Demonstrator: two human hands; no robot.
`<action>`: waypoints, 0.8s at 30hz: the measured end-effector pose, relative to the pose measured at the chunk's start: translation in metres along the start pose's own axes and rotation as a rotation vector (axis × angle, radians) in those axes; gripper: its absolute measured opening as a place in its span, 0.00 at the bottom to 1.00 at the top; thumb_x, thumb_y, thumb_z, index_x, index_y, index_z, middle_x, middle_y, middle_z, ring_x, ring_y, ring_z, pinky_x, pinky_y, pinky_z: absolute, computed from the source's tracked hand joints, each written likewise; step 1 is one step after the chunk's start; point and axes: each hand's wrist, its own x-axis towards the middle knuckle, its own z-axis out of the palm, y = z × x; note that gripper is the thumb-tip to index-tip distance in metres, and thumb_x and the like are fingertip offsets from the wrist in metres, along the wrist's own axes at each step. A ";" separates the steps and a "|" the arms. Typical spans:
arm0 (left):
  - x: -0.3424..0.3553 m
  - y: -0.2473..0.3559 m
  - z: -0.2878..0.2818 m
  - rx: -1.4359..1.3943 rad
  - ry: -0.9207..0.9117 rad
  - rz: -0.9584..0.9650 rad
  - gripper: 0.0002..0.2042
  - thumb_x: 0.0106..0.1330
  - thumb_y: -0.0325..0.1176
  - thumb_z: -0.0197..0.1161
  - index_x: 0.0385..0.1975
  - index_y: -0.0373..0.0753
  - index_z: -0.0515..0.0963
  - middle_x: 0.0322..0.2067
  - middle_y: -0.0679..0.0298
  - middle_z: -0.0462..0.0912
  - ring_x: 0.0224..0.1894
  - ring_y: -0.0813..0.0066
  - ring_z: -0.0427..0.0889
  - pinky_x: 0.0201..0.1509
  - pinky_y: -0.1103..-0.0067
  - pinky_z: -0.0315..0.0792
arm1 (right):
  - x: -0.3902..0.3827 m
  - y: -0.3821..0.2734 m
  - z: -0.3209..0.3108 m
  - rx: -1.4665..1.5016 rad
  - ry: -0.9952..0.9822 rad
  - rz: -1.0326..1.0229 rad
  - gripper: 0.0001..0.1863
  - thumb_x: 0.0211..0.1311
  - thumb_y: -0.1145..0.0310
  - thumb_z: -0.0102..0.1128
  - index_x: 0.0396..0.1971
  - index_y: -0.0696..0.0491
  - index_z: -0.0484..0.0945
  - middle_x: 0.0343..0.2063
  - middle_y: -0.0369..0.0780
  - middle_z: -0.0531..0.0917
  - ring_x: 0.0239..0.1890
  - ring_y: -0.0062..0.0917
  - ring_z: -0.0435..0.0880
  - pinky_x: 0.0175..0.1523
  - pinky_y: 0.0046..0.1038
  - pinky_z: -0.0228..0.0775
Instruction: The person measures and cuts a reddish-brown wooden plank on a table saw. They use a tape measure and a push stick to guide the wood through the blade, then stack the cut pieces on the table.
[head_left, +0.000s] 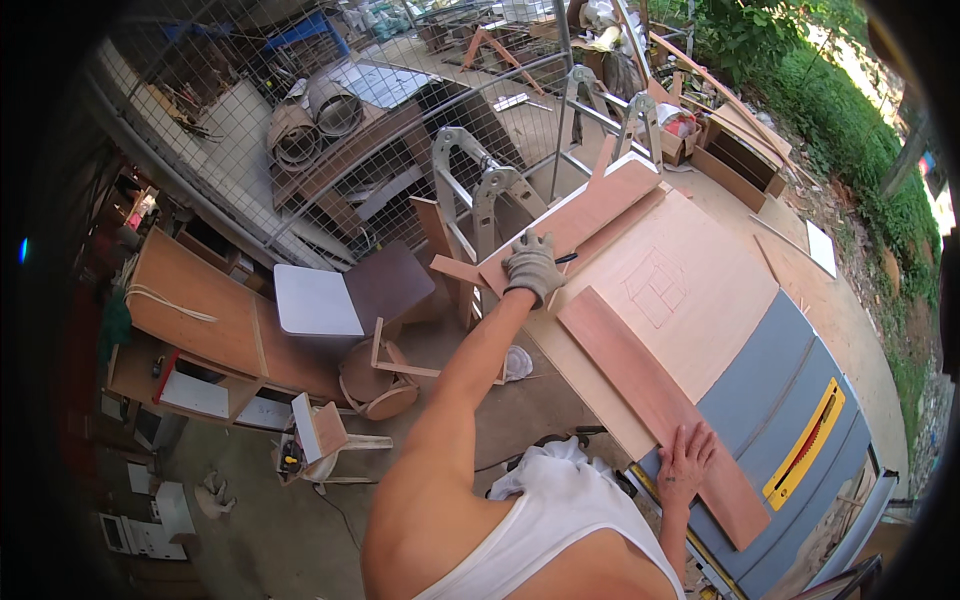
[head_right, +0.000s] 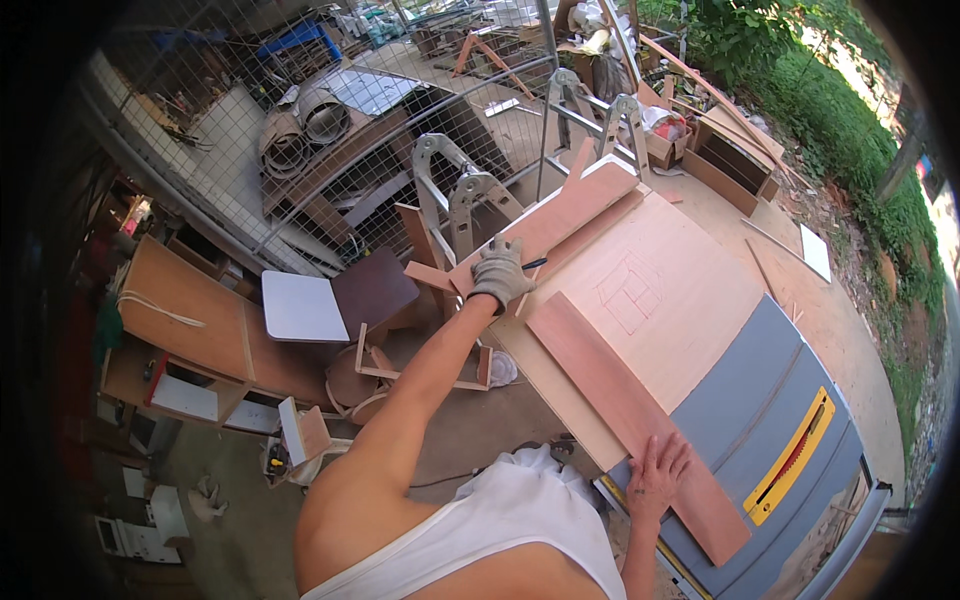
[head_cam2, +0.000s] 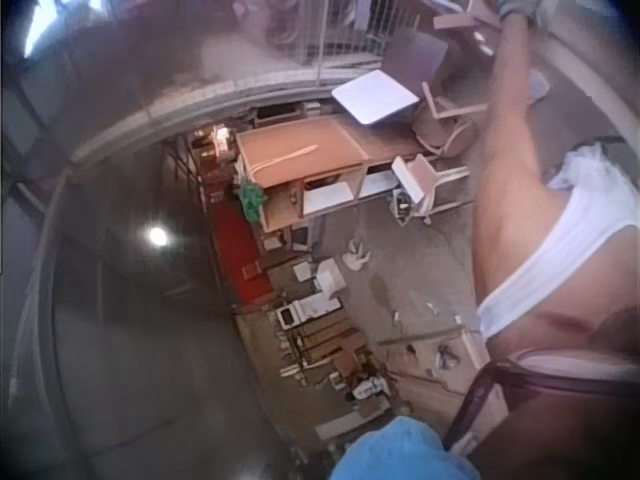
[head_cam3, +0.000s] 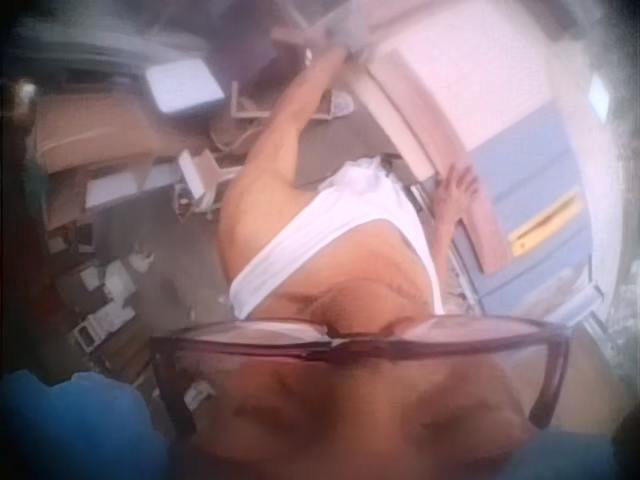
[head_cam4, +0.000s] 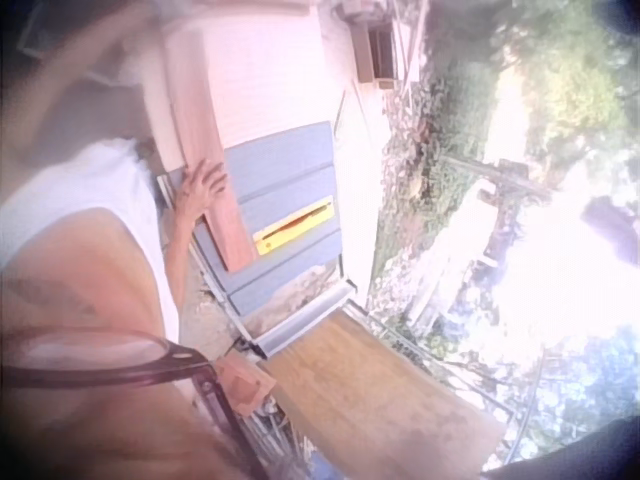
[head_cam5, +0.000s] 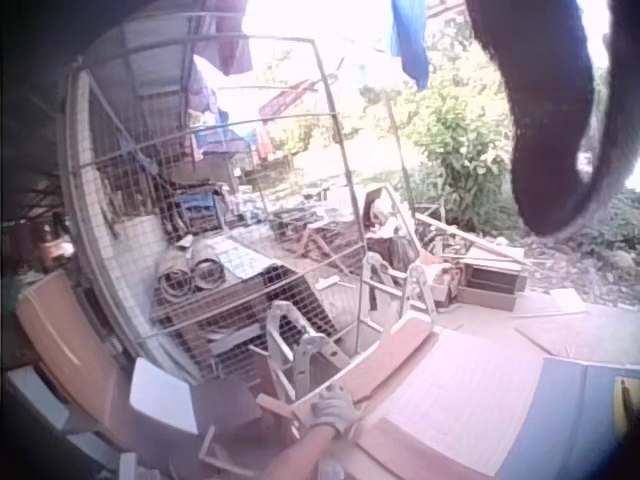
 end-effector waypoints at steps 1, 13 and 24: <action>0.001 -0.007 0.006 -0.007 0.032 0.025 0.37 0.51 0.48 0.70 0.62 0.47 0.66 0.61 0.52 0.62 0.62 0.40 0.67 0.53 0.45 0.73 | -0.001 0.002 0.001 -0.001 -0.002 -0.010 0.31 0.62 0.57 0.63 0.66 0.46 0.71 0.74 0.48 0.56 0.76 0.54 0.48 0.75 0.57 0.40; -0.010 -0.033 0.004 0.114 0.044 0.016 0.53 0.43 0.52 0.77 0.73 0.51 0.56 0.71 0.50 0.52 0.73 0.39 0.52 0.68 0.42 0.57 | 0.007 -0.010 -0.006 0.103 0.084 0.018 0.30 0.54 0.57 0.69 0.58 0.46 0.79 0.70 0.48 0.65 0.73 0.56 0.55 0.74 0.58 0.44; -0.056 0.032 0.088 -0.012 0.314 0.901 0.39 0.64 0.55 0.62 0.70 0.36 0.61 0.72 0.48 0.56 0.77 0.48 0.48 0.78 0.54 0.42 | 0.002 -0.007 -0.007 0.105 0.094 -0.005 0.29 0.52 0.59 0.70 0.57 0.46 0.79 0.70 0.49 0.65 0.73 0.57 0.55 0.73 0.59 0.45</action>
